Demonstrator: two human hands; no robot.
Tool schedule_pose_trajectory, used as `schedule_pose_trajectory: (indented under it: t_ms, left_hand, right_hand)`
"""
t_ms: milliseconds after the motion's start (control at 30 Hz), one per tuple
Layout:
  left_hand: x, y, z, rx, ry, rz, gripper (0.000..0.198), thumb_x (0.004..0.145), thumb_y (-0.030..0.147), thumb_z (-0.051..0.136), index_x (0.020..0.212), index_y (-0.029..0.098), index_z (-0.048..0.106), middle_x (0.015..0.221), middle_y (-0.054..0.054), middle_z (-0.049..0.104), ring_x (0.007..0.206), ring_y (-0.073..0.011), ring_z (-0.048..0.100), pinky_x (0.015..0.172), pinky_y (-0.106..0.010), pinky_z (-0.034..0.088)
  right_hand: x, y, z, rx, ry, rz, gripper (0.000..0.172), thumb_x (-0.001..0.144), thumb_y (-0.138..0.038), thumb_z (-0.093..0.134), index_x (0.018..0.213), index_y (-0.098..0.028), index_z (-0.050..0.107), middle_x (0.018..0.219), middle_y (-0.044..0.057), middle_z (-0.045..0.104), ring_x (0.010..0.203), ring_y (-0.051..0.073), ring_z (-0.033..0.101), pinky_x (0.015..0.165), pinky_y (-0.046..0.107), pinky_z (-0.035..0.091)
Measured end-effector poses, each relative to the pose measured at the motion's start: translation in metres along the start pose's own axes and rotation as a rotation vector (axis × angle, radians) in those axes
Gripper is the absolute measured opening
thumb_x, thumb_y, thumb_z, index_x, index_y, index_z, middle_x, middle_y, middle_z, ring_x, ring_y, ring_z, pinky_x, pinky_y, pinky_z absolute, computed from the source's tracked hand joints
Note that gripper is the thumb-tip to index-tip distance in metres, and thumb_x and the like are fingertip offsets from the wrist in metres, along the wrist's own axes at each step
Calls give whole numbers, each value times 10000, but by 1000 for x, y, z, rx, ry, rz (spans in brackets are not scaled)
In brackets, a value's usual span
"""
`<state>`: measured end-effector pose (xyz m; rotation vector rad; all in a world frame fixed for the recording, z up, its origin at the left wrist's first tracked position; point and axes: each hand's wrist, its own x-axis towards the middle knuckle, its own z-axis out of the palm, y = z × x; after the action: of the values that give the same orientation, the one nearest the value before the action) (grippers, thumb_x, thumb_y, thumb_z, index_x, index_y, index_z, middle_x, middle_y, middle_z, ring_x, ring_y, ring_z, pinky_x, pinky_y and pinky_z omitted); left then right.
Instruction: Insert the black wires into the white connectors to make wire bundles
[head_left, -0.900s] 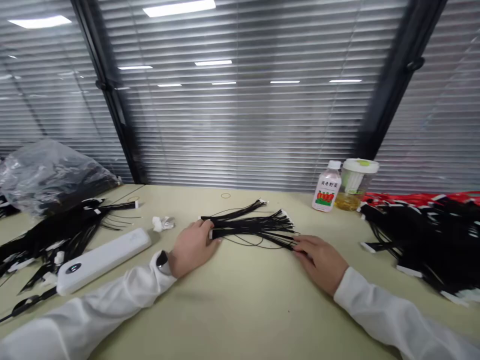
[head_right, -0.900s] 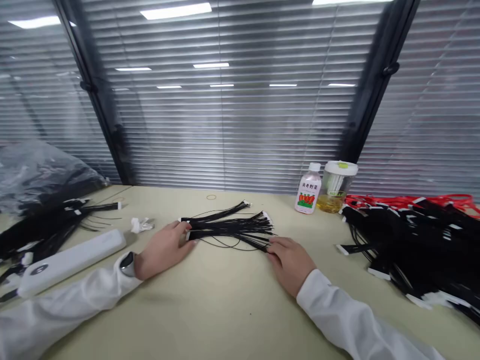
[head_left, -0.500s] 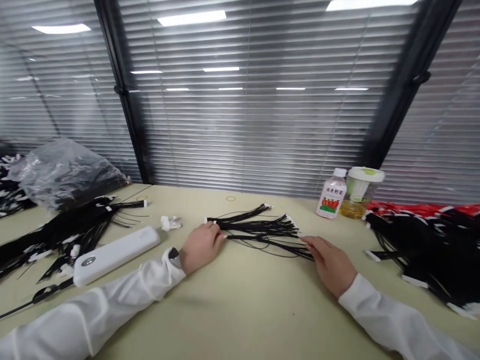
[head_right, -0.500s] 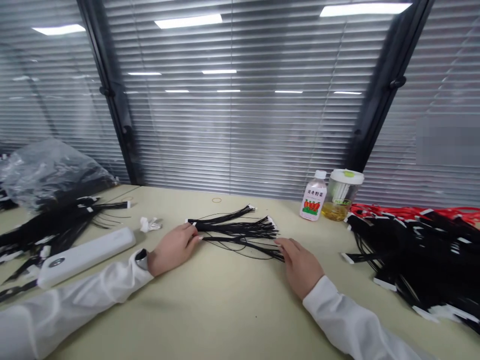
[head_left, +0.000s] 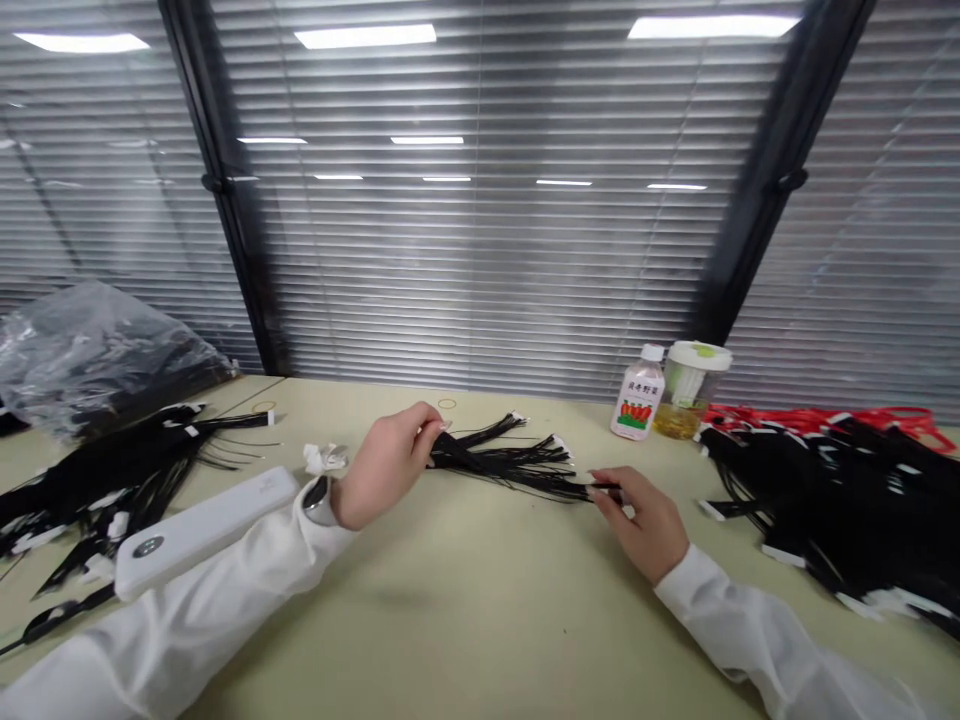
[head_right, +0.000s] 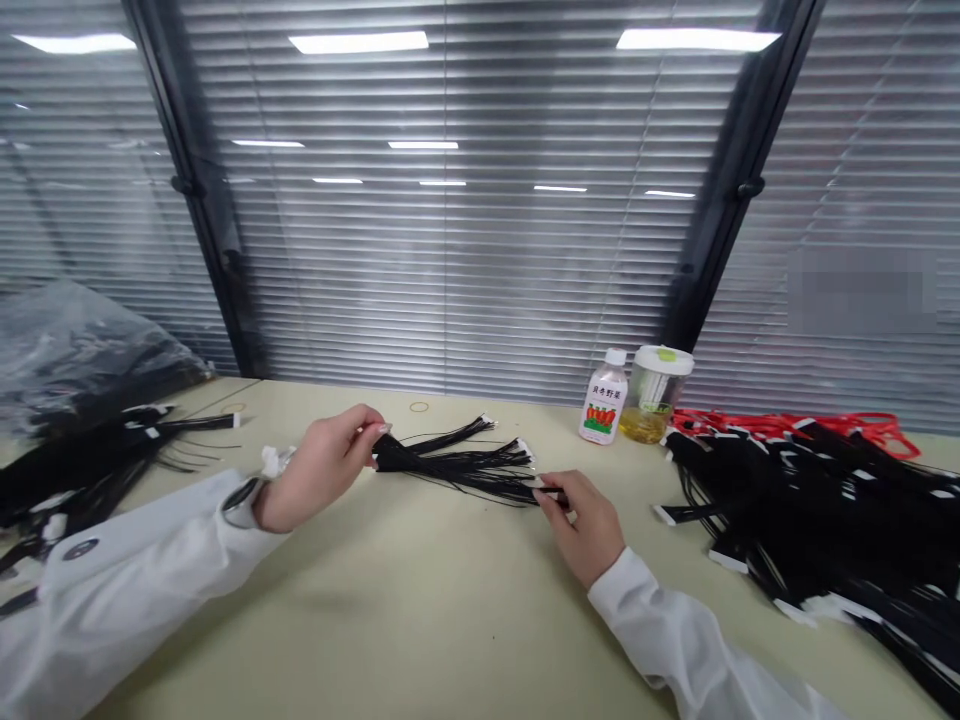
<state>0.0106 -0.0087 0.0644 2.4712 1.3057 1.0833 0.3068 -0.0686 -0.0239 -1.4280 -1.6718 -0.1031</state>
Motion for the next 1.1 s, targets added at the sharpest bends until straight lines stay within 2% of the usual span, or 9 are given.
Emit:
schedule_pose_trajectory:
  t_ms: [133,267,367,500,633,767,867,967,1100]
  left_hand:
    - [4,17,-14,-62,-10,58,237,833,353,402,768,184,556,657,11,612,612,-96,569,581,-192,396]
    - [2,27,-24,-306,-1,87,159,810,319,458,822,172,518,843,-29,616,758,-110,569,654,-205,434]
    - [-2,31,-32,-529,-81,152,128,802,262,486,884,164,479,927,-62,588,850,-128,555,684,-223,448]
    - [-6,35,-37,-698,-127,216,107,800,191,497,899,158,476,934,-70,563,861,-119,544,664,-210,456]
    - [-10,39,-38,-649,20,360,94,787,108,488,866,159,490,902,-60,565,850,-107,551,701,-217,483]
    - [-20,48,-54,-231,331,728,207,728,-1,493,823,176,540,829,-29,615,866,-118,587,787,-252,499]
    - [-29,57,-72,-54,426,939,265,688,-37,502,821,186,551,871,-18,620,919,-127,597,824,-253,513]
    - [-34,63,-82,-74,424,899,345,647,-79,514,874,178,553,914,-20,612,917,-134,597,832,-282,518]
    - [-34,66,-78,-171,405,675,286,669,-62,520,837,166,561,851,-16,623,853,-122,604,745,-248,519]
  right_hand:
    - [0,2,1,58,-23,-5,228,767,-352,512,860,-193,646,813,60,632,695,166,598,621,279,493]
    - [1,11,1,101,47,63,207,753,-347,517,803,-204,659,849,66,641,789,194,605,731,326,486]
    - [3,19,1,133,156,161,305,758,-373,490,956,-180,618,1016,111,598,915,229,574,737,360,485]
    - [5,21,1,216,244,282,473,827,-412,355,1210,-147,439,1100,155,545,788,192,606,614,336,507]
    - [2,14,2,292,201,292,501,845,-415,336,1294,-191,344,1121,124,540,727,156,606,606,308,504]
    - [-4,7,4,330,101,227,627,804,-428,444,1352,-213,227,1171,118,518,757,153,592,653,310,499]
    - [-7,2,5,320,-32,140,613,786,-410,494,1328,-215,286,1201,122,498,787,157,575,664,309,491]
    - [-8,-2,5,299,-149,64,467,799,-385,486,1236,-228,432,1174,104,517,801,161,569,684,318,485]
    - [-10,-12,2,285,-221,19,356,801,-403,479,1097,-225,560,1082,98,576,795,180,578,687,344,489]
